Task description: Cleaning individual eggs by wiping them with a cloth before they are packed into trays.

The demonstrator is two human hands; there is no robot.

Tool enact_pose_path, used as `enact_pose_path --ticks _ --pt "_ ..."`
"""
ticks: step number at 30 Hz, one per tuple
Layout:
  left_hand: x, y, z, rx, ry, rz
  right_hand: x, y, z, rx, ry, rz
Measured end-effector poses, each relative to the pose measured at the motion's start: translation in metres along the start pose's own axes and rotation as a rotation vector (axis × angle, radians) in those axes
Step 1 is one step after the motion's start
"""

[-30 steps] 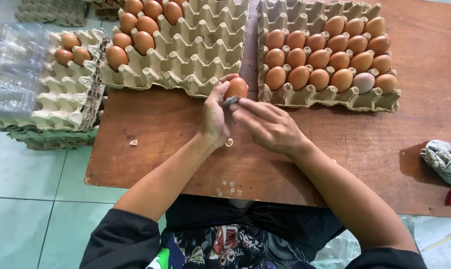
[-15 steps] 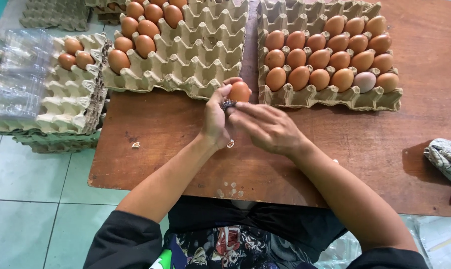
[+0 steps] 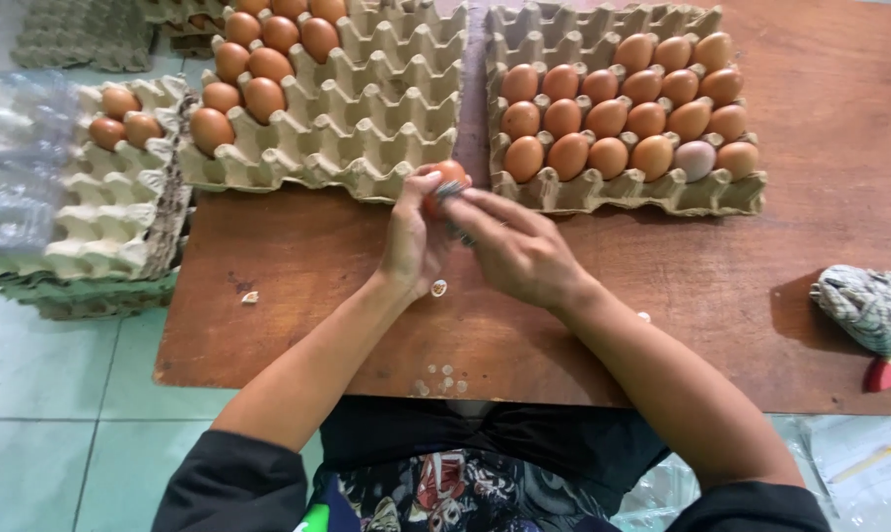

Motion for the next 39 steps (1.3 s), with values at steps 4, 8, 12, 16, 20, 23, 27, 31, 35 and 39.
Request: enact_pose_path --ticks 4,8,12,16,20,23,27,31,35,39 --pt "-0.001 -0.013 -0.008 0.025 0.01 -0.006 -0.001 0.004 -0.007 -0.027 0.035 -0.036" --pt "-0.001 -0.013 -0.007 0.081 0.013 0.131 -0.012 0.009 -0.002 -0.101 -0.07 -0.01" --pt "-0.003 -0.012 -0.008 0.124 -0.014 0.141 -0.024 0.01 -0.012 -0.172 -0.167 0.063" --pt "-0.001 -0.015 -0.011 0.166 -0.013 0.177 -0.026 0.011 -0.018 -0.149 -0.269 0.037" --pt "-0.004 -0.023 -0.014 0.137 -0.057 0.167 -0.029 0.008 -0.025 -0.136 -0.357 0.094" --pt "-0.009 -0.019 -0.019 0.028 -0.071 0.202 -0.025 0.008 -0.022 -0.132 -0.337 0.112" --pt "-0.014 -0.02 -0.02 0.01 -0.135 0.31 -0.023 0.012 -0.018 -0.143 -0.292 0.137" --pt "-0.014 -0.029 -0.021 0.004 -0.113 0.39 -0.027 0.018 -0.013 -0.148 -0.289 0.128" --pt "-0.006 -0.018 -0.021 -0.058 -0.202 0.22 -0.016 0.012 -0.017 -0.11 -0.299 0.169" --pt "-0.019 -0.02 -0.021 -0.016 -0.176 0.272 -0.013 0.006 -0.012 -0.076 -0.228 0.161"
Point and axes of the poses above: each hand's wrist, its own z-axis towards the middle knuckle, its own y-axis out of the back of the hand, x = y × z, the point moved 3 cm from there along z, towards the middle knuckle, and after that the axes turned 11 degrees about z, right-handed, at the moved point
